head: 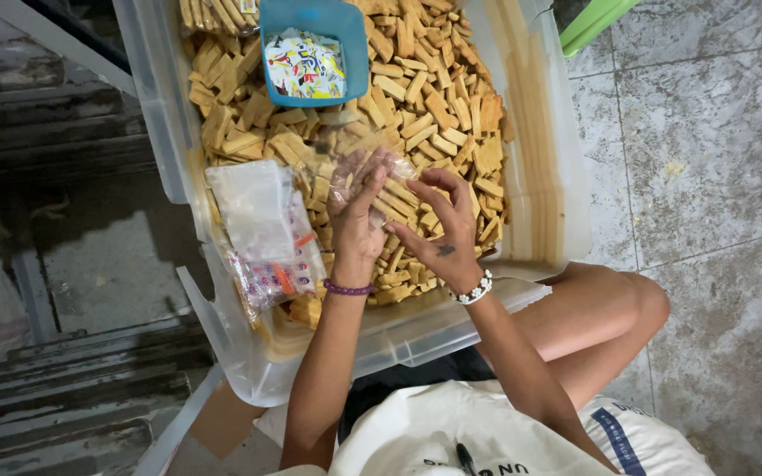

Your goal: The person sits on the floor and packs rectangular biscuits from a large plastic bin into small clear plastic bags. They arrange the biscuits in the bags, seal them, and place the filled bags into a larger bag. The person then stands up and walks to a metal table to place the packaged biscuits on a tray.

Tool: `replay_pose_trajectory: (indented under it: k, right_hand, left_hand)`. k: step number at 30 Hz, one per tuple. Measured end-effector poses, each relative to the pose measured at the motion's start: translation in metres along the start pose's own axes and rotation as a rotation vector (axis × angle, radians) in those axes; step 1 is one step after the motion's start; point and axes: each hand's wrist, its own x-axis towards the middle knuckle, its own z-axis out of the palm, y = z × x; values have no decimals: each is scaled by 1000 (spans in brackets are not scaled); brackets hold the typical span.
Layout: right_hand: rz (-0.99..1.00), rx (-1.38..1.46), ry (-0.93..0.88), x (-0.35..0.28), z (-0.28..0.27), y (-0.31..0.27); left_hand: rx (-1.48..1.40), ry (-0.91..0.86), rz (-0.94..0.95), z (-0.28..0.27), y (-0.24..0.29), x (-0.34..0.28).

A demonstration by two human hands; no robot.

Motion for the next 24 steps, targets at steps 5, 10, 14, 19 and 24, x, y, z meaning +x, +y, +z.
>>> replay_pose_trajectory:
  k: [5, 10, 14, 19, 24]
  right_hand:
    - [18, 21, -8, -4, 4, 7]
    - [-143, -142, 38, 1, 0, 12]
    - [-136, -145, 105, 6, 4, 18]
    - [-130, -108, 159, 15, 24, 32]
    - [-161, -78, 85, 3, 17, 35]
  left_hand:
    - [-28, 25, -32, -1, -1, 0]
    - [-99, -40, -48, 3, 1, -2]
    - [-70, -157, -26, 2, -4, -6]
    - [179, -236, -111, 1, -26, -14]
    - [15, -101, -71, 5, -5, -10]
